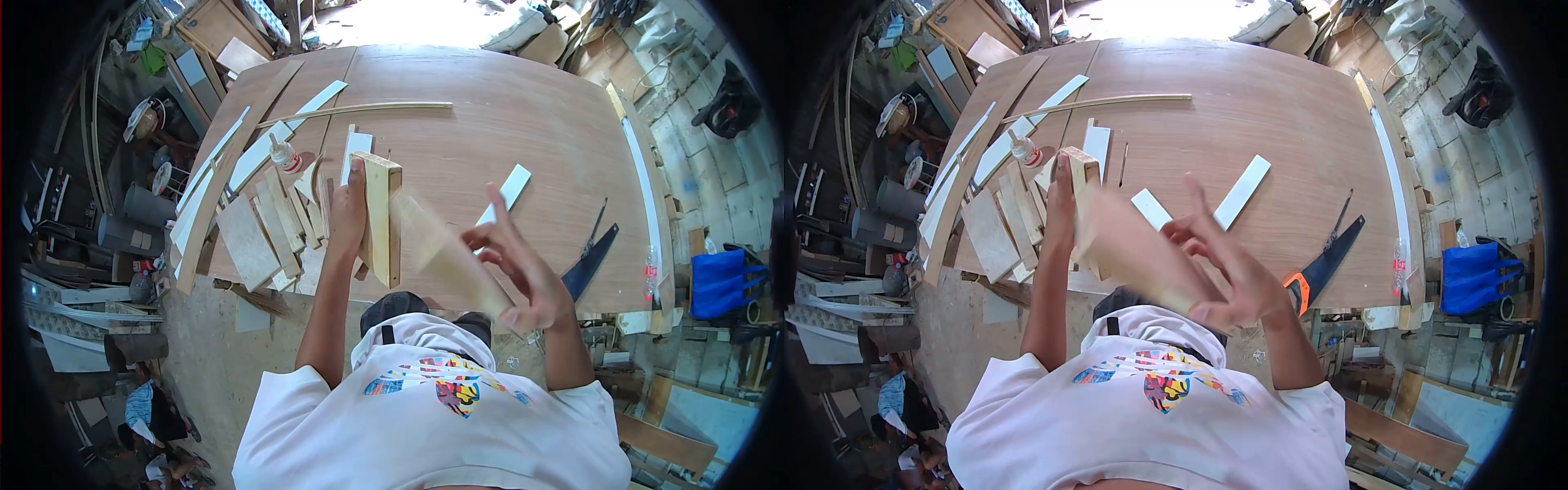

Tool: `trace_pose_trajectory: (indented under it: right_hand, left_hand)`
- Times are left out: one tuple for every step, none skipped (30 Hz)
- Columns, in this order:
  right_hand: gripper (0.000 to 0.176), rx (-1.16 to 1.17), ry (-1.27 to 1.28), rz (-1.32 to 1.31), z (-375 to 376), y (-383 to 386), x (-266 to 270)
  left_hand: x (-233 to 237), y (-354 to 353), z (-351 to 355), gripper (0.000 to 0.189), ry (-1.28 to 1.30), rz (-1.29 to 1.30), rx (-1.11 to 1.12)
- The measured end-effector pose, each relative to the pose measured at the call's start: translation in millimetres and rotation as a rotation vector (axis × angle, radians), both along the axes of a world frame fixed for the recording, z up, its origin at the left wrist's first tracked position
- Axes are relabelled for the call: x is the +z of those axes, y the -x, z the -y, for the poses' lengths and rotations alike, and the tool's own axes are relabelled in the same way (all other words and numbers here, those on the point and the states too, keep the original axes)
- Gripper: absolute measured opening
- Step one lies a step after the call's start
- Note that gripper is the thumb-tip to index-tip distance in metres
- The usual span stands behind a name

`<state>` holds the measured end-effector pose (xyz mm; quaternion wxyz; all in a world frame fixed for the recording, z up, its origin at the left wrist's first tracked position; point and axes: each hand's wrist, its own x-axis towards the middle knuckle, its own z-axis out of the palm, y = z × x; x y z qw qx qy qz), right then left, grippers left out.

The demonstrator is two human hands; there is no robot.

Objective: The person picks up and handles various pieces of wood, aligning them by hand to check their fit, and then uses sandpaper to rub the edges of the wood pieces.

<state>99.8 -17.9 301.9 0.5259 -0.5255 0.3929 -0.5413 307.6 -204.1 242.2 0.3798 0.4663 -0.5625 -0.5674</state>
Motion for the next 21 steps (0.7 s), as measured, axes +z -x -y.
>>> trace_pose_trajectory:
  right_hand:
    - [0.136, 0.100, 0.072, -0.128, 0.8, -0.6, -1.9]
    - [0.140, 0.199, 0.143, -0.258, 2.1, -1.8, -1.9]
    - [0.138, 0.253, 0.159, -0.355, 2.8, -1.5, 4.3]
    - [0.138, 0.249, 0.158, -0.353, 4.0, -0.9, 10.0]
    - [0.138, 0.327, 0.118, -0.487, 5.5, 0.0, 15.0]
    - [0.137, 0.405, 0.078, -0.621, 7.2, 0.6, 17.9]
    - [0.137, 0.400, 0.078, -0.621, 8.6, 0.4, 19.4]
    - [0.137, 0.412, 0.091, -0.629, 9.9, -0.4, 20.7]
    - [0.136, 0.425, 0.105, -0.637, 11.2, -0.9, 21.6]
    - [0.136, 0.421, 0.105, -0.638, 12.9, -0.7, 22.0]
    - [0.136, 0.433, 0.057, -0.626, 14.5, -0.4, 22.2]
    - [0.135, 0.447, 0.009, -0.613, 15.1, -0.2, 22.4]
    - [0.135, 0.447, 0.010, -0.615, 14.9, -0.2, 23.7]
    - [0.134, 0.453, 0.011, -0.654, 14.6, -0.2, 25.7]
    - [0.134, 0.459, 0.012, -0.692, 14.6, -0.3, 27.2]
    - [0.134, 0.461, 0.014, -0.695, 14.2, 0.1, 27.6]
    - [0.131, 0.466, -0.023, -0.691, 12.9, 0.8, 27.5]
    - [0.129, 0.470, -0.061, -0.686, 11.2, 1.3, 27.2]
    - [0.129, 0.472, -0.061, -0.689, 9.7, 1.5, 26.3]
    - [0.124, 0.469, 0.065, -0.715, 8.4, 1.7, 24.8]
    - [0.120, 0.465, 0.191, -0.739, 6.9, 1.6, 23.2]
  left_hand:
    - [4.4, 1.3, -4.4, 0.076, 0.038, 0.000, 0.002]
    - [6.6, 2.1, -7.6, 0.075, 0.076, -0.001, 0.003]
    - [4.4, 1.9, -8.2, 0.073, 0.093, 0.012, -0.039]
    - [1.2, 1.6, -7.3, 0.073, 0.093, 0.015, -0.043]
    - [-2.2, 1.1, -5.3, 0.072, 0.124, 0.035, -0.079]
    - [-3.4, 0.8, -4.1, 0.071, 0.156, 0.054, -0.114]
    - [-2.3, 0.6, -4.2, 0.071, 0.157, 0.054, -0.119]
    - [-0.5, 0.3, -4.7, 0.068, 0.210, 0.079, -0.167]
    - [1.6, 0.2, -5.5, 0.066, 0.263, 0.103, -0.215]
    - [4.5, 0.6, -7.2, 0.066, 0.265, 0.102, -0.218]
    - [8.1, 0.9, -9.7, 0.065, 0.266, 0.117, -0.238]
    - [11.2, 1.0, -11.6, 0.064, 0.267, 0.132, -0.256]
    - [13.5, 1.1, -12.5, 0.064, 0.268, 0.130, -0.255]
    - [15.6, 0.7, -13.1, 0.064, 0.255, 0.136, -0.257]
    - [17.7, 0.1, -13.8, 0.064, 0.242, 0.143, -0.258]
    - [19.9, -0.4, -14.3, 0.064, 0.244, 0.141, -0.255]
    - [21.8, -0.6, -14.8, 0.065, 0.235, 0.166, -0.269]
    - [22.7, -0.8, -15.5, 0.065, 0.226, 0.191, -0.283]
    - [17.8, 0.2, -13.8, 0.065, 0.226, 0.189, -0.281]
    - [7.6, 2.4, -9.9, 0.066, 0.184, 0.107, -0.275]
    - [-2.5, 3.8, -7.0, 0.067, 0.141, 0.026, -0.270]
